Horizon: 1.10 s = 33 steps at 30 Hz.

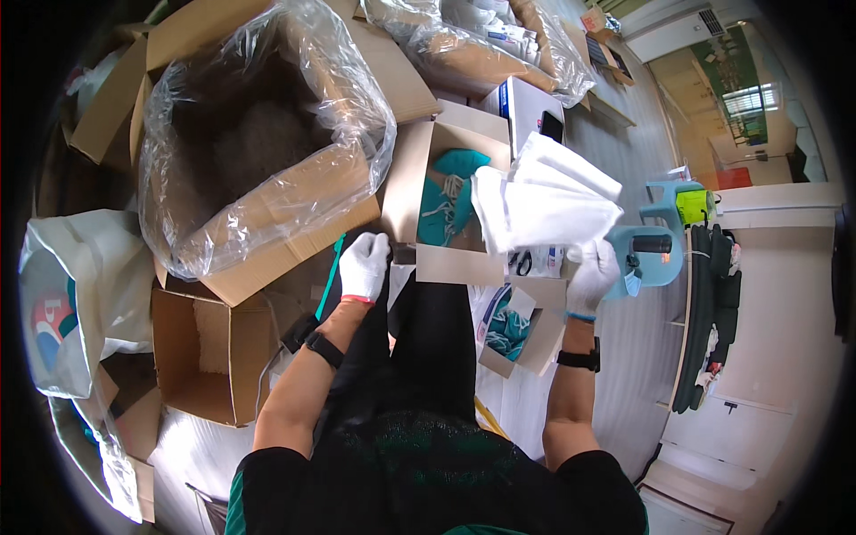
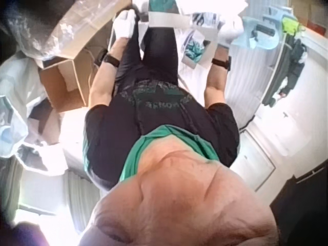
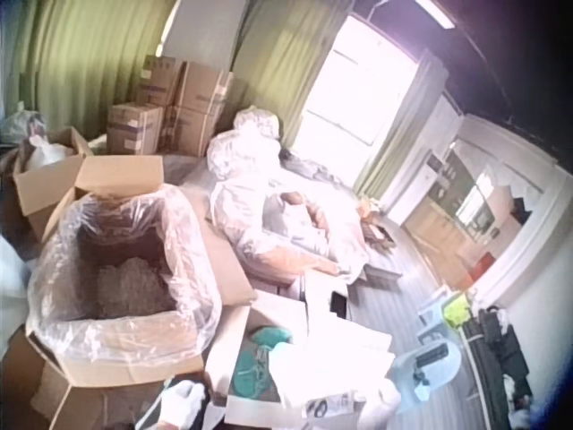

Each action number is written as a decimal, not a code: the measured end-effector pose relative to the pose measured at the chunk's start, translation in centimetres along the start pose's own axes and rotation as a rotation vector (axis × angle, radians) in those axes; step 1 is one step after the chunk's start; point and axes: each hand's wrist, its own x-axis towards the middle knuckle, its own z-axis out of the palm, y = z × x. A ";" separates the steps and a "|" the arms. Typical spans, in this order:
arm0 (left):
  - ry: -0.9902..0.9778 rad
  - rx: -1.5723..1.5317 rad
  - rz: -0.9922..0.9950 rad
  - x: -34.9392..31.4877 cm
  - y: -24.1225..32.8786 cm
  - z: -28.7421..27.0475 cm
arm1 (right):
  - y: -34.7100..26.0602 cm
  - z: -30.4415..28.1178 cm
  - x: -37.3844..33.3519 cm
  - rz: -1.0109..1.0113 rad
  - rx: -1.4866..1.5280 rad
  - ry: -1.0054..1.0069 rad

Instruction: Sorting and organizing various medical supplies, such as face masks and packaged medical items, into boxes using scissors to open larger bags.

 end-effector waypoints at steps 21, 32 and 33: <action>-0.128 -0.537 0.030 -4.6 8.7 11.7 | -2.1 5.4 -14.3 0.617 0.405 -0.094; -0.152 -0.230 0.131 -0.6 6.7 5.7 | -1.3 8.5 -9.7 0.570 0.416 -0.317; -0.159 -0.083 0.169 0.0 7.0 4.9 | -0.9 8.7 -8.1 0.515 0.452 -0.282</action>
